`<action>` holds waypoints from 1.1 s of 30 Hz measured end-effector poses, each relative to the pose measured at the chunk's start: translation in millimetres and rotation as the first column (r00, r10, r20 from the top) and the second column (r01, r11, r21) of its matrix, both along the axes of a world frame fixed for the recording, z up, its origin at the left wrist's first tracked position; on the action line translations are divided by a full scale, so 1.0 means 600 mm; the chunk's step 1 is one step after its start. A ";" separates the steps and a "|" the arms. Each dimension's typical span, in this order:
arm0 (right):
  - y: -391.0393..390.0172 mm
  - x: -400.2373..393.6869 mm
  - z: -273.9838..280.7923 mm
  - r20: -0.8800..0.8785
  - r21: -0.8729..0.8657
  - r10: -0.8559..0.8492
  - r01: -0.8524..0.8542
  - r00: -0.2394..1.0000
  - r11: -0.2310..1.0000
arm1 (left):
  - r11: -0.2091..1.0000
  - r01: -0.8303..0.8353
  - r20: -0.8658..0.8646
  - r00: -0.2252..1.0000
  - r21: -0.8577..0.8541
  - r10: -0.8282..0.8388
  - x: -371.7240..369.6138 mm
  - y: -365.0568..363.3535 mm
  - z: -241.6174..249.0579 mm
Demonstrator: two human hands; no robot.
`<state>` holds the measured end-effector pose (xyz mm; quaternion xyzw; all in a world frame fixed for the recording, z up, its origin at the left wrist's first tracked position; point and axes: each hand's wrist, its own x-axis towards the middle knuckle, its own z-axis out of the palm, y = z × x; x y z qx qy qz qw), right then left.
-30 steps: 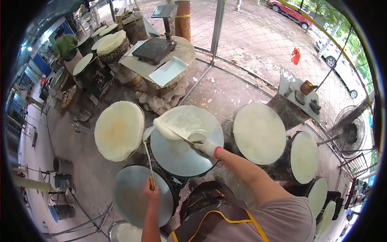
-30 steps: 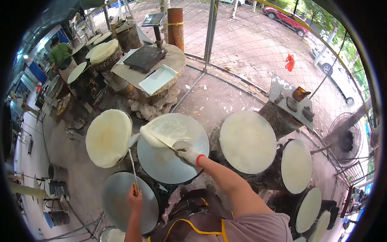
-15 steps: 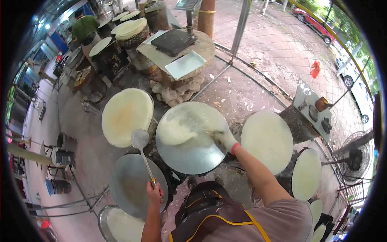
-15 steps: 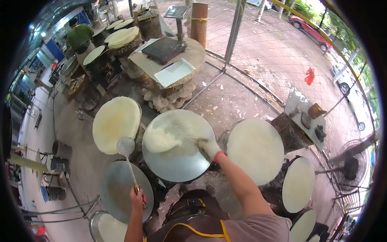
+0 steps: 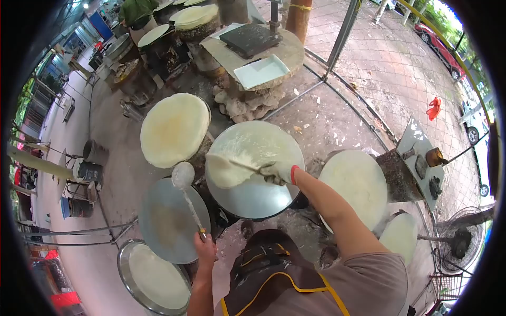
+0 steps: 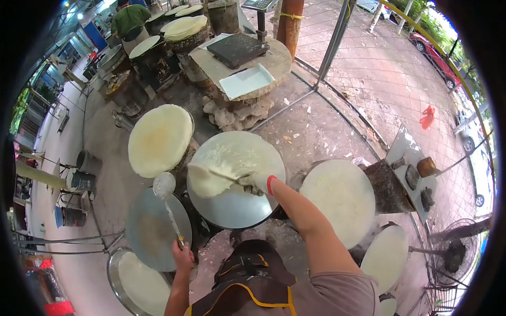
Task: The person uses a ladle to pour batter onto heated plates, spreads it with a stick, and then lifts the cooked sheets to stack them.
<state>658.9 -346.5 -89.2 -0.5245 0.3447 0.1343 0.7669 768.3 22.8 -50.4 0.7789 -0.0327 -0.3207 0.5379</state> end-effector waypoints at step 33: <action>0.175 -0.223 -0.033 0.039 -0.241 -0.508 0.502 0.860 0.831 | 0.808 0.333 0.563 0.587 0.486 -0.581 -0.166 0.118 -0.019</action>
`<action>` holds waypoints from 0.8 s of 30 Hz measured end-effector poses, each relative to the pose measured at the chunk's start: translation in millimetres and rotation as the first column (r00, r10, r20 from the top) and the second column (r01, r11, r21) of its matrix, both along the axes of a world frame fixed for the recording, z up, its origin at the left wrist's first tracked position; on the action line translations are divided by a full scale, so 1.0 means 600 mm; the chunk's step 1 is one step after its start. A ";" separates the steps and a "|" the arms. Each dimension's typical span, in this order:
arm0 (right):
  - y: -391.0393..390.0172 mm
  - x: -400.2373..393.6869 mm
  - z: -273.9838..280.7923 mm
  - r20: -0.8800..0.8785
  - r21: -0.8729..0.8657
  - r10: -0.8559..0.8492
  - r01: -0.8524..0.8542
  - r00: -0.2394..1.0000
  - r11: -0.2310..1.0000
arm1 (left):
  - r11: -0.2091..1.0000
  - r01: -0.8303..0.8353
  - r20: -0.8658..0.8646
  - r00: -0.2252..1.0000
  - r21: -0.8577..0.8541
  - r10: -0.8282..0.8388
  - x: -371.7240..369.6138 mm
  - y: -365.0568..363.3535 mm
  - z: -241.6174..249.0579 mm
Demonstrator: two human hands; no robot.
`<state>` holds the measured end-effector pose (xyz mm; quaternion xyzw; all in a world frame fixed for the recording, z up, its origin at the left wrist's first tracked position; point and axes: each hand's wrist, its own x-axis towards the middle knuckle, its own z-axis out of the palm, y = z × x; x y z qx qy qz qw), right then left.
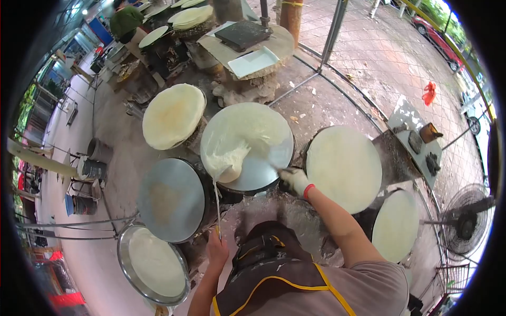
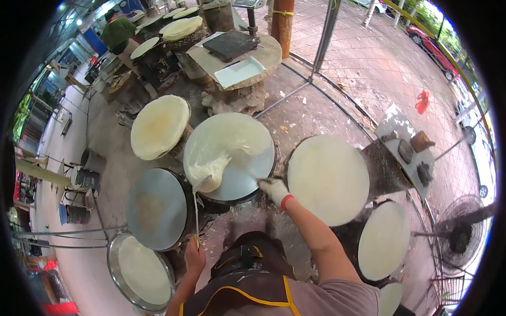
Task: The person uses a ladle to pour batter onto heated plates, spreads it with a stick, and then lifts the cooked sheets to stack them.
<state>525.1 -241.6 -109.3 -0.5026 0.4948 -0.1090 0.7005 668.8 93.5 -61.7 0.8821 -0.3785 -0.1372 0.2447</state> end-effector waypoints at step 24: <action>0.474 0.367 -0.006 -0.211 -0.411 -0.381 0.272 0.900 0.870 | 0.731 -0.520 -0.892 0.345 -0.442 -0.293 0.276 0.287 0.140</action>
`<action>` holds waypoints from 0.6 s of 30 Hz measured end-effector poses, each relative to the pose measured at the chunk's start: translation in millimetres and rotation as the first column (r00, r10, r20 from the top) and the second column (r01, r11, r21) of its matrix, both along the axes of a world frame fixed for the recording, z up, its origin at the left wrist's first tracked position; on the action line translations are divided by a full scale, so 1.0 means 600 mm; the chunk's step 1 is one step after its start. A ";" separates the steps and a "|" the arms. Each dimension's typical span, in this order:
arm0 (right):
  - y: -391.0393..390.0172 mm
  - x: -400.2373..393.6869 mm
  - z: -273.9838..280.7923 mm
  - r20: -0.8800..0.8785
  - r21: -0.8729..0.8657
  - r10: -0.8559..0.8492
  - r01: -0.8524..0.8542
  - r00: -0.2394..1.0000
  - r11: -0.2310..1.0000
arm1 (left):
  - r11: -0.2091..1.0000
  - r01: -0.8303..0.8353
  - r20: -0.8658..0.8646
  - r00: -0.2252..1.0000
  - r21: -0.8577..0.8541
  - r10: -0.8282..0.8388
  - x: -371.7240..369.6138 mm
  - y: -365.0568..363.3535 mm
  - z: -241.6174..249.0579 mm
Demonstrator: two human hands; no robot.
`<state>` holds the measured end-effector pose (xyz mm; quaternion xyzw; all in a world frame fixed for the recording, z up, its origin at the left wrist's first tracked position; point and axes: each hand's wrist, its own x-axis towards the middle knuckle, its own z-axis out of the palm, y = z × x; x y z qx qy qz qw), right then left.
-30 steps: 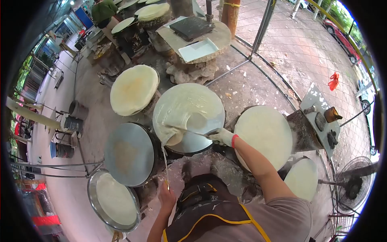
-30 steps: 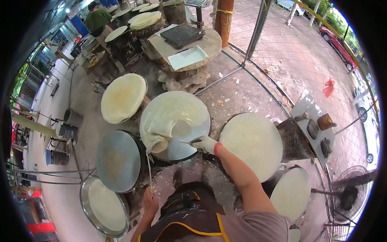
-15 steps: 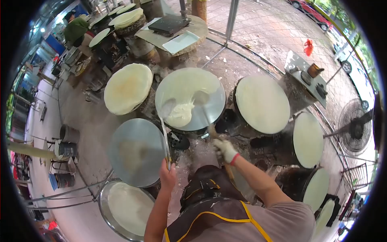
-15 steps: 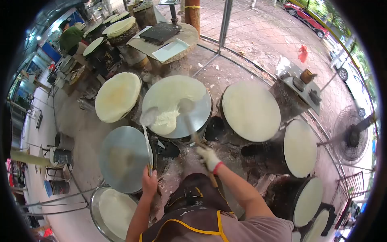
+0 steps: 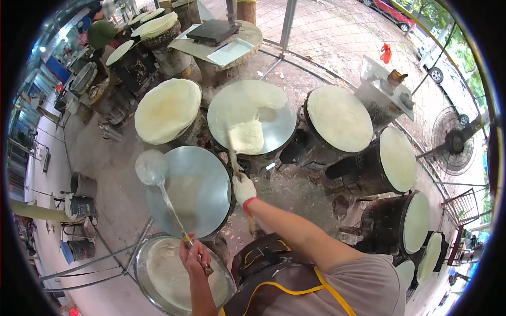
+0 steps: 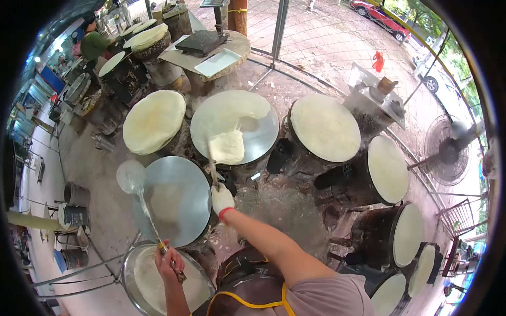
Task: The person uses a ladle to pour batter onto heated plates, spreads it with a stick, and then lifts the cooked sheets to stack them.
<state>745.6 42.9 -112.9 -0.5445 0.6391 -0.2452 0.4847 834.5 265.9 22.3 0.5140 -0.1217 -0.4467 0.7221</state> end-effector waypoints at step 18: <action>-0.127 -0.135 -0.125 0.024 0.025 -0.126 0.126 0.992 0.992 | 0.998 -0.050 -0.197 0.979 -0.034 0.042 -0.091 0.096 -0.023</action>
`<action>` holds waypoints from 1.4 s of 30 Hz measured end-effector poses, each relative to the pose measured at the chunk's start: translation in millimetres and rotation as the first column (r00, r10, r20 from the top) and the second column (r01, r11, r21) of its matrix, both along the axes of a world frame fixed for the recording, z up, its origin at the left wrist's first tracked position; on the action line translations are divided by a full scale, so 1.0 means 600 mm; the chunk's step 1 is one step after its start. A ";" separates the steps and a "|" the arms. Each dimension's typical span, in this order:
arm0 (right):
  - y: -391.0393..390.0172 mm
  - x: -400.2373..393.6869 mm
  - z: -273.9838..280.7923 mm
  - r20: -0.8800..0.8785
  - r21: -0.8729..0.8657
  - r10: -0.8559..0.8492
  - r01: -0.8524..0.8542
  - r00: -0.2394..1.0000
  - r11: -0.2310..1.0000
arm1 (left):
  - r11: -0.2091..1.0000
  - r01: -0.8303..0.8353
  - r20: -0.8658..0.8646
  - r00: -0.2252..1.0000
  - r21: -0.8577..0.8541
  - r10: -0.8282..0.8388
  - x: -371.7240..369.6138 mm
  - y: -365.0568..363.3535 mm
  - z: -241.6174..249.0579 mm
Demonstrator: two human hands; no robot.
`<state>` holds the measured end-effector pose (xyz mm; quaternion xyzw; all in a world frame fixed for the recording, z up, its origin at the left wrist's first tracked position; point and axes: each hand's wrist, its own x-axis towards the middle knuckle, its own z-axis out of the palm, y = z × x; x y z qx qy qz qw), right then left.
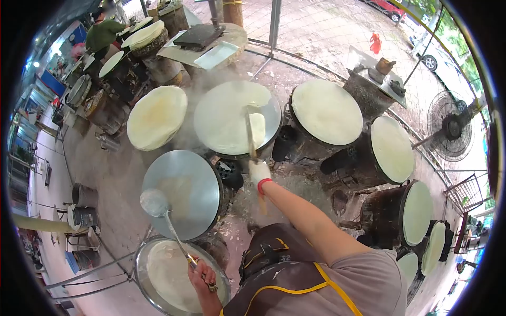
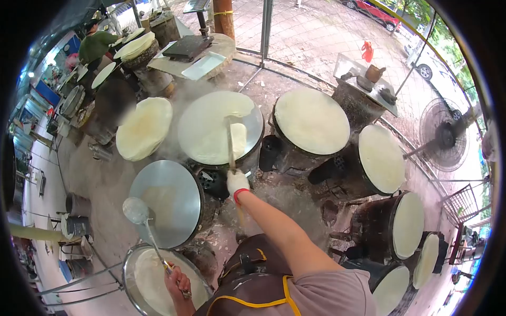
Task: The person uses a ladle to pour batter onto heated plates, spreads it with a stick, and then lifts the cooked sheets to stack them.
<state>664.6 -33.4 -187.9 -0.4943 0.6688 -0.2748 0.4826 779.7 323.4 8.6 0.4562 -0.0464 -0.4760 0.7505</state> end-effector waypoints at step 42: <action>-0.191 -0.248 0.130 -0.043 -0.174 0.510 -0.509 0.859 0.843 | 0.986 0.155 -0.367 0.916 -0.057 -0.165 -0.198 -0.271 0.046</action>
